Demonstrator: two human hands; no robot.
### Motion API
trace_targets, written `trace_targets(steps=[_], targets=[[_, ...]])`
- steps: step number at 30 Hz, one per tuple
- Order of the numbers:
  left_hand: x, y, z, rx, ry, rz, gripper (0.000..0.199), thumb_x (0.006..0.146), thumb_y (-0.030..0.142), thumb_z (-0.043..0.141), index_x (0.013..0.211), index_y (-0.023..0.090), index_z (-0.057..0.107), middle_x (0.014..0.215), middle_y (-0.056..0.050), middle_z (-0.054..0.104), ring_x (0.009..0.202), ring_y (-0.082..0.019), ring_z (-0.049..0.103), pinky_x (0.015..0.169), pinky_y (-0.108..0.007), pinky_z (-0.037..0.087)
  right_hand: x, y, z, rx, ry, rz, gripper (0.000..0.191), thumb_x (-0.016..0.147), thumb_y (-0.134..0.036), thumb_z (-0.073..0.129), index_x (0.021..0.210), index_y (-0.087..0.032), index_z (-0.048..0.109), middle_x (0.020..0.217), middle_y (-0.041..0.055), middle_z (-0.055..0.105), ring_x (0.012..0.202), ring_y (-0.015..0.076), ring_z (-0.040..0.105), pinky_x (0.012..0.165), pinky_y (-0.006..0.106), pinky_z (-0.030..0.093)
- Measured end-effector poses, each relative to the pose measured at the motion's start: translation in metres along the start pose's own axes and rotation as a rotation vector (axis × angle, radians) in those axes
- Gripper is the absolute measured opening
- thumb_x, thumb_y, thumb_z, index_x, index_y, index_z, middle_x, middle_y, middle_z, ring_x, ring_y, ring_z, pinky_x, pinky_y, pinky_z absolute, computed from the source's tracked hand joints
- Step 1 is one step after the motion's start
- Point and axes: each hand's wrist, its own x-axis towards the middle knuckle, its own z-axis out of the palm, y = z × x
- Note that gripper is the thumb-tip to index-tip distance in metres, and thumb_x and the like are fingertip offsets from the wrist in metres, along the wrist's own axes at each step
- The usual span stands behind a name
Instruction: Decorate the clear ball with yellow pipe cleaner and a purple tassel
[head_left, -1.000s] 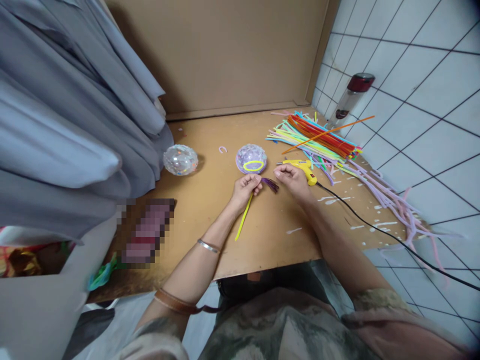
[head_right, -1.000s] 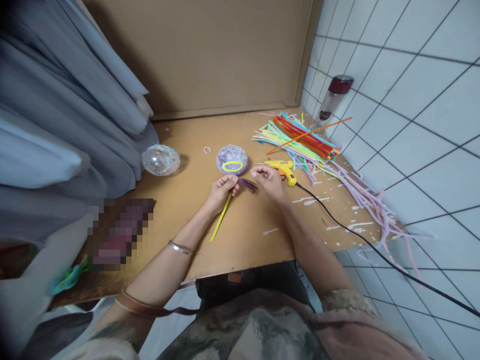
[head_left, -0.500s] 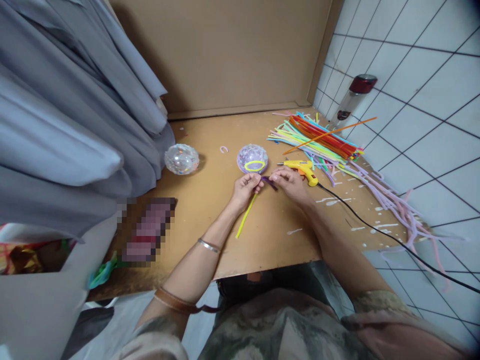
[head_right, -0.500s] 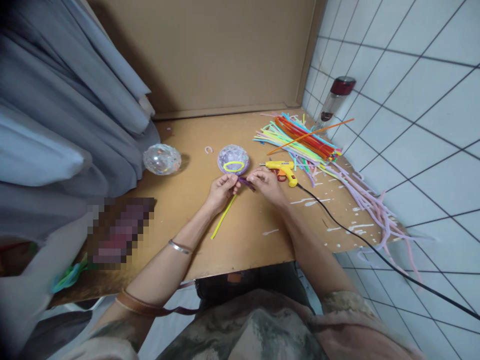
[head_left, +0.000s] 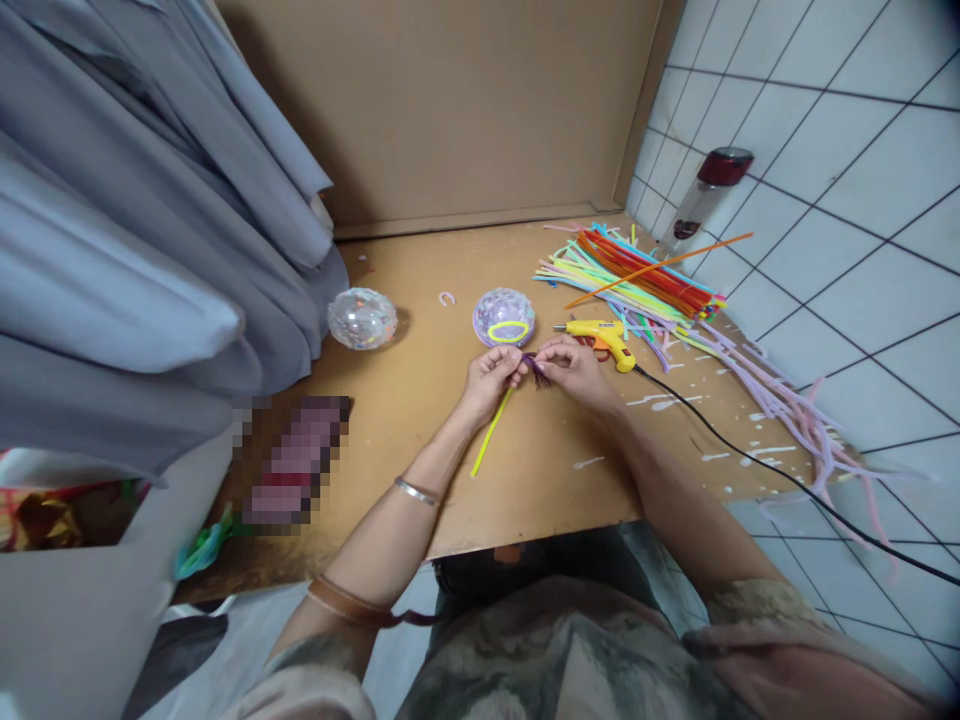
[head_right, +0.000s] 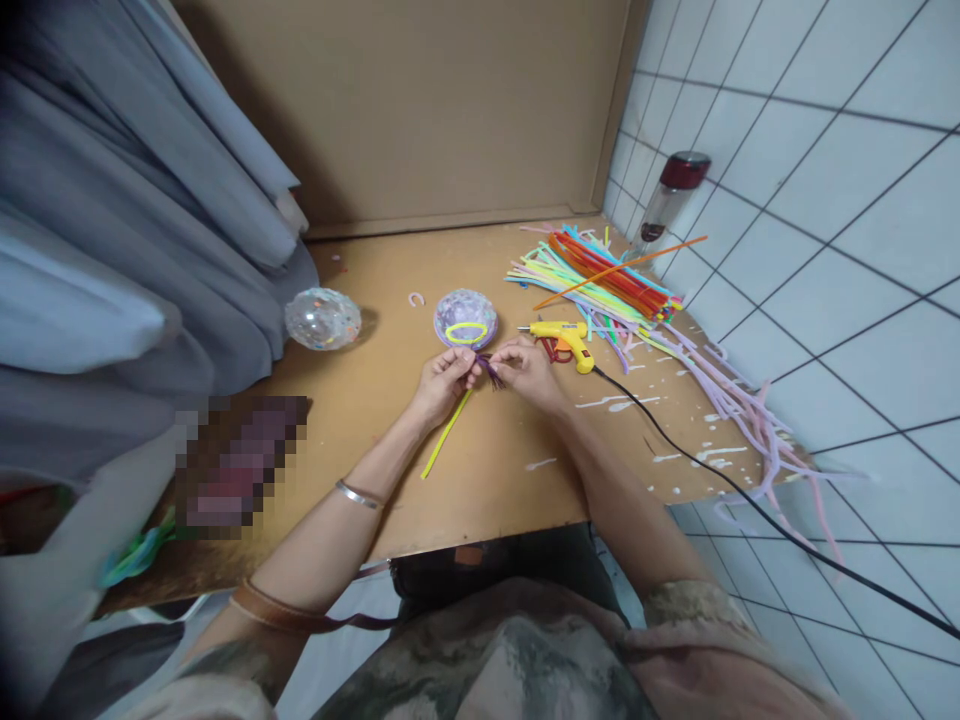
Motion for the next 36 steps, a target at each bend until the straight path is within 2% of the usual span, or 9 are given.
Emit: trace_targets(steps=[5,8,13,17,23,31,36], targets=[[0.001,-0.002,-0.001,-0.008,0.012,-0.023,0.046,0.066,0.049,0.092,0.074,0.016,0.061,0.065,0.002,0.066,0.052,-0.006,0.049,0.054,-0.02,0.038,-0.002,-0.005,0.004,0.056,-0.01,0.066,0.037,0.072,-0.054,0.08,0.071,-0.02,0.068,0.088,0.0056,0.062,0.071,0.0146,0.055,0.059,0.027,0.046],[0.002,-0.004,-0.002,-0.012,0.022,-0.025,0.047,0.064,0.049,0.093,0.078,0.016,0.062,0.068,0.002,0.068,0.054,-0.005,0.052,0.055,-0.019,0.04,-0.002,-0.009,0.004,0.08,-0.033,0.087,0.039,0.074,-0.056,0.078,0.073,-0.019,0.064,0.086,0.0032,0.059,0.062,0.0107,0.05,0.054,0.027,0.043],[0.001,-0.004,-0.002,-0.019,0.055,-0.024,0.052,0.06,0.045,0.095,0.082,0.018,0.056,0.067,0.003,0.069,0.052,-0.006,0.054,0.056,-0.02,0.042,-0.003,-0.015,0.001,0.061,-0.079,0.035,0.04,0.082,-0.058,0.074,0.074,-0.021,0.061,0.073,-0.0003,0.055,0.062,0.0119,0.047,0.056,0.026,0.042],[0.0,-0.002,-0.001,0.017,0.051,0.001,0.041,0.068,0.033,0.087,0.085,0.02,0.052,0.064,0.005,0.065,0.049,-0.006,0.051,0.051,-0.019,0.037,-0.004,-0.015,-0.001,0.032,-0.07,-0.005,0.042,0.085,-0.061,0.071,0.073,-0.022,0.061,0.076,0.0026,0.057,0.068,0.0155,0.051,0.06,0.029,0.045],[-0.001,-0.001,0.0,0.038,0.05,0.026,0.02,0.075,0.026,0.075,0.084,0.018,0.059,0.058,0.007,0.055,0.044,-0.004,0.041,0.047,-0.019,0.027,-0.004,-0.01,0.001,-0.04,0.007,-0.1,0.037,0.089,-0.056,0.07,0.072,-0.023,0.066,0.083,0.0059,0.065,0.087,0.0214,0.061,0.086,0.038,0.052],[-0.001,-0.001,0.001,0.001,0.001,-0.022,0.021,0.066,0.029,0.075,0.08,0.015,0.066,0.056,0.006,0.054,0.045,-0.005,0.042,0.049,-0.02,0.028,-0.004,-0.007,0.002,-0.051,0.035,-0.115,0.04,0.088,-0.059,0.069,0.071,-0.023,0.064,0.081,0.0049,0.063,0.078,0.0193,0.059,0.073,0.035,0.054],[0.001,-0.001,0.001,-0.013,-0.031,-0.039,0.033,0.062,0.041,0.083,0.077,0.014,0.07,0.058,0.003,0.06,0.048,-0.007,0.047,0.051,-0.023,0.033,-0.003,-0.003,0.004,-0.056,0.093,-0.149,0.037,0.088,-0.057,0.067,0.072,-0.023,0.065,0.078,0.0042,0.062,0.076,0.0187,0.059,0.071,0.034,0.053]])
